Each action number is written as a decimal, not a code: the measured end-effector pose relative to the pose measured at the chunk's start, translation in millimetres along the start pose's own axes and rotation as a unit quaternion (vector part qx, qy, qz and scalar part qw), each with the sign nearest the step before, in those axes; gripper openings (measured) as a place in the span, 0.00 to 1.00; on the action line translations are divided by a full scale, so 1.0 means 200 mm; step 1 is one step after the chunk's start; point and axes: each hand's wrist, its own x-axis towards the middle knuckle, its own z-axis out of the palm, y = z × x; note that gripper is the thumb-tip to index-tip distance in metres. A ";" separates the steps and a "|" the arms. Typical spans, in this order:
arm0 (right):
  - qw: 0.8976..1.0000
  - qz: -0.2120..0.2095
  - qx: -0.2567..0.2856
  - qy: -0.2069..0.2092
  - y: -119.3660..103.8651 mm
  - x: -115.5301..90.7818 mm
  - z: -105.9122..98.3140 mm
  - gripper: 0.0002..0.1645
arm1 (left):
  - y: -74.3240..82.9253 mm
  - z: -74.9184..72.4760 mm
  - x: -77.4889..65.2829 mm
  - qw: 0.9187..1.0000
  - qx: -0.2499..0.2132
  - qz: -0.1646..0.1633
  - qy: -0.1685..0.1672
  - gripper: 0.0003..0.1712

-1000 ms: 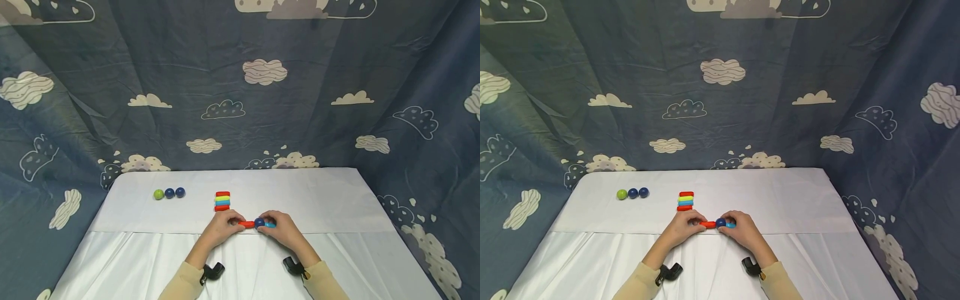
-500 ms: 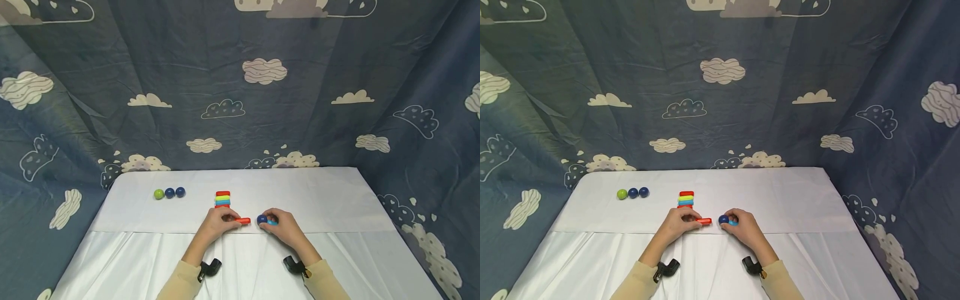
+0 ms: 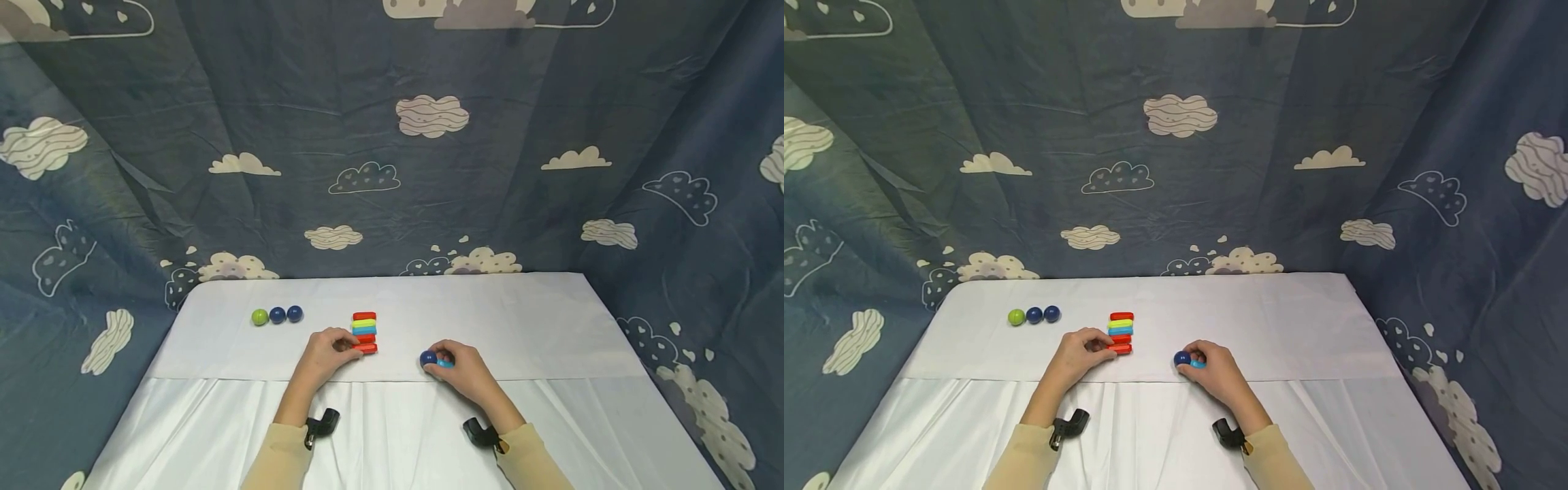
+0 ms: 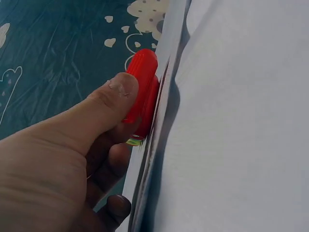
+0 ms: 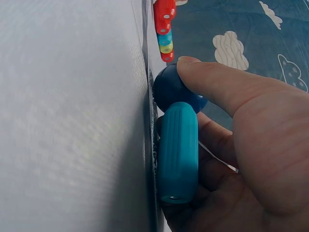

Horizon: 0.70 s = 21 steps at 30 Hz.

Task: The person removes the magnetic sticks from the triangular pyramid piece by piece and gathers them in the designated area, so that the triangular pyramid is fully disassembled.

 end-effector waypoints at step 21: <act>1.000 0.014 0.001 -0.007 -0.01 0.00 0.00 0.18 | -0.02 0.01 0.01 1.000 0.001 0.007 0.027 0.12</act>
